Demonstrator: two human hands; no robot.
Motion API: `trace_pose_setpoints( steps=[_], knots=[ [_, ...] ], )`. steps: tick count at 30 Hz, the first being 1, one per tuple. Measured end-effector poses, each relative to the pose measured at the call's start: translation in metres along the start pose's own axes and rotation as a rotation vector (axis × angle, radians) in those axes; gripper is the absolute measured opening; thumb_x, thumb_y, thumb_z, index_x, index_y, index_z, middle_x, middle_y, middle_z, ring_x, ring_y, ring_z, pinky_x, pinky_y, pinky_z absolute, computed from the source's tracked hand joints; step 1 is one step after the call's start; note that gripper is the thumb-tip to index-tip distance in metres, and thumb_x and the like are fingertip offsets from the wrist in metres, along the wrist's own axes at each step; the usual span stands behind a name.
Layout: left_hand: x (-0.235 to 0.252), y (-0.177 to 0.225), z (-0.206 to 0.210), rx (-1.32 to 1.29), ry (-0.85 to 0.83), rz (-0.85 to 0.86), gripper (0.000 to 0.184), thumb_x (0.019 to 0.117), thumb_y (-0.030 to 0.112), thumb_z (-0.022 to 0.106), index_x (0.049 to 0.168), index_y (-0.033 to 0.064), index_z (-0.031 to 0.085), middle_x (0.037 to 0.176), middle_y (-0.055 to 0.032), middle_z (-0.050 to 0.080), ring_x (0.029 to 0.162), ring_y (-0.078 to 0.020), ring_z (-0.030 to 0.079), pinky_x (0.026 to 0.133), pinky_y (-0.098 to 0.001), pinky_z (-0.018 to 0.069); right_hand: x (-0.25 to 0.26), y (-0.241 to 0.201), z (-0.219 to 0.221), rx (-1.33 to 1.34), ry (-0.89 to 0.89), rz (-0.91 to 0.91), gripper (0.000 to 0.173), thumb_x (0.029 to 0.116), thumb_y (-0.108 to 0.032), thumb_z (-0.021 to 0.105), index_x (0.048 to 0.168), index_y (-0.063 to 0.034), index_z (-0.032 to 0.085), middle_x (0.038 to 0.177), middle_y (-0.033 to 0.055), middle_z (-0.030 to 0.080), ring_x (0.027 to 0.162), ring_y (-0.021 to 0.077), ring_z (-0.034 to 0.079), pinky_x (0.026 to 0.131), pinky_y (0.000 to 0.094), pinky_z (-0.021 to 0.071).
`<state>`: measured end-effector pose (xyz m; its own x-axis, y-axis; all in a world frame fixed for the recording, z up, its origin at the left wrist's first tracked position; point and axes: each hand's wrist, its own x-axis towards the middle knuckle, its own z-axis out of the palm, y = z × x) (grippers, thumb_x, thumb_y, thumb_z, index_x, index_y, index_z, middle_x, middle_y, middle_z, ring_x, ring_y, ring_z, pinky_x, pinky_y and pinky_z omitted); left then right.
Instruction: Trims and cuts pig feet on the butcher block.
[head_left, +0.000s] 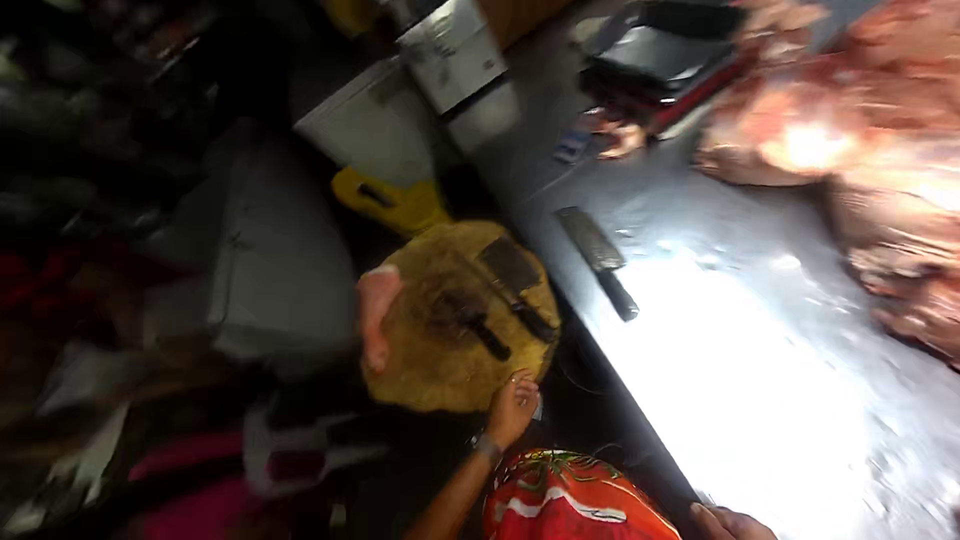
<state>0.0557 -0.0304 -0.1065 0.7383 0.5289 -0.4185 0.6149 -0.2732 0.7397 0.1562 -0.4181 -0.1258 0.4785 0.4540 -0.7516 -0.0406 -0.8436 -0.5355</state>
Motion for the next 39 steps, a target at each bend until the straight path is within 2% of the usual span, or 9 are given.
trace_pose_setpoints(
  steps=[4, 10, 14, 18, 23, 31, 33, 35, 39],
  knots=[
    [-0.014, -0.038, -0.041, -0.096, 0.191, -0.053, 0.049, 0.0952, 0.016, 0.067, 0.141, 0.0040, 0.055, 0.119, -0.0100, 0.071, 0.104, -0.0177, 0.070, 0.094, -0.0356, 0.0581, 0.054, -0.048, 0.009, -0.135, 0.011, -0.238, 0.041, 0.1023, -0.036, 0.058, 0.131, -0.0087, 0.069, 0.120, 0.0156, 0.073, 0.114, 0.0325, 0.069, 0.103, 0.0591, 0.0516],
    [-0.028, -0.124, -0.149, -0.112, 0.479, -0.221, 0.047, 0.0978, 0.017, 0.065, 0.140, 0.0008, 0.055, 0.124, -0.0131, 0.070, 0.113, -0.0201, 0.069, 0.101, -0.0383, 0.0556, 0.111, -0.190, 0.038, -0.193, 0.079, -0.340, 0.040, 0.1039, -0.046, 0.056, 0.108, -0.0122, 0.077, 0.097, 0.0091, 0.075, 0.091, 0.0260, 0.072, 0.086, 0.0569, 0.0570],
    [-0.018, -0.166, -0.254, -0.096, 0.626, -0.338, 0.043, 0.1002, 0.017, 0.063, 0.140, 0.0004, 0.056, 0.128, -0.0161, 0.067, 0.117, -0.0249, 0.067, 0.104, -0.0440, 0.0533, 0.143, -0.285, 0.077, -0.183, 0.166, -0.495, 0.035, 0.0998, -0.026, 0.064, 0.130, -0.0099, 0.068, 0.117, 0.0144, 0.072, 0.102, 0.0292, 0.072, 0.092, 0.0558, 0.0574],
    [0.007, -0.216, -0.322, -0.257, 0.689, -0.383, 0.042, 0.0997, 0.017, 0.064, 0.138, 0.0004, 0.056, 0.129, -0.0181, 0.066, 0.115, -0.0282, 0.066, 0.100, -0.0481, 0.0537, 0.181, -0.351, 0.127, -0.255, 0.303, -0.549, 0.036, 0.0939, -0.025, 0.072, 0.125, -0.0064, 0.070, 0.129, 0.0224, 0.065, 0.118, 0.0414, 0.063, 0.097, 0.0628, 0.0514],
    [0.053, -0.233, -0.340, -0.343, 0.503, -0.440, 0.060, 0.0934, 0.021, 0.074, 0.144, -0.0009, 0.050, 0.137, -0.0234, 0.060, 0.125, -0.0344, 0.059, 0.105, -0.0530, 0.0488, 0.220, -0.383, 0.174, -0.390, 0.410, -0.421, 0.042, 0.0867, -0.025, 0.077, 0.123, -0.0065, 0.068, 0.138, 0.0249, 0.058, 0.127, 0.0464, 0.056, 0.101, 0.0628, 0.0489],
    [0.100, -0.238, -0.332, 0.083, 0.423, -0.555, 0.079, 0.0796, 0.037, 0.084, 0.143, -0.0004, 0.053, 0.137, -0.0273, 0.058, 0.127, -0.0418, 0.057, 0.106, -0.0610, 0.0458, 0.238, -0.379, 0.182, -0.409, 0.495, -0.368, 0.038, 0.0844, -0.025, 0.073, 0.118, -0.0085, 0.068, 0.129, 0.0220, 0.062, 0.122, 0.0427, 0.059, 0.097, 0.0591, 0.0515],
    [0.099, -0.236, -0.337, -0.028, 0.411, -0.544, 0.071, 0.0787, 0.030, 0.083, 0.137, -0.0017, 0.057, 0.126, -0.0251, 0.064, 0.116, -0.0372, 0.063, 0.099, -0.0576, 0.0513, 0.241, -0.380, 0.180, -0.398, 0.473, -0.353, 0.041, 0.0826, -0.025, 0.074, 0.119, -0.0078, 0.067, 0.129, 0.0230, 0.062, 0.122, 0.0430, 0.059, 0.098, 0.0593, 0.0508],
    [0.094, -0.226, -0.336, -0.331, 0.445, -0.477, 0.056, 0.0815, 0.015, 0.077, 0.130, -0.0040, 0.058, 0.107, -0.0210, 0.069, 0.091, -0.0289, 0.069, 0.080, -0.0475, 0.0592, 0.242, -0.381, 0.177, -0.386, 0.450, -0.330, 0.047, 0.0812, -0.026, 0.075, 0.124, -0.0081, 0.065, 0.131, 0.0244, 0.060, 0.123, 0.0447, 0.058, 0.097, 0.0611, 0.0506],
    [0.084, -0.168, -0.352, -0.870, 0.376, -0.414, 0.016, 0.0952, 0.000, 0.054, 0.111, -0.0009, 0.055, 0.075, -0.0097, 0.062, 0.058, -0.0173, 0.062, 0.054, -0.0322, 0.0563, 0.249, -0.388, 0.175, -0.390, 0.433, -0.240, 0.061, 0.0833, -0.035, 0.075, 0.137, -0.0098, 0.059, 0.136, 0.0247, 0.059, 0.124, 0.0462, 0.058, 0.094, 0.0657, 0.0506]
  ],
)
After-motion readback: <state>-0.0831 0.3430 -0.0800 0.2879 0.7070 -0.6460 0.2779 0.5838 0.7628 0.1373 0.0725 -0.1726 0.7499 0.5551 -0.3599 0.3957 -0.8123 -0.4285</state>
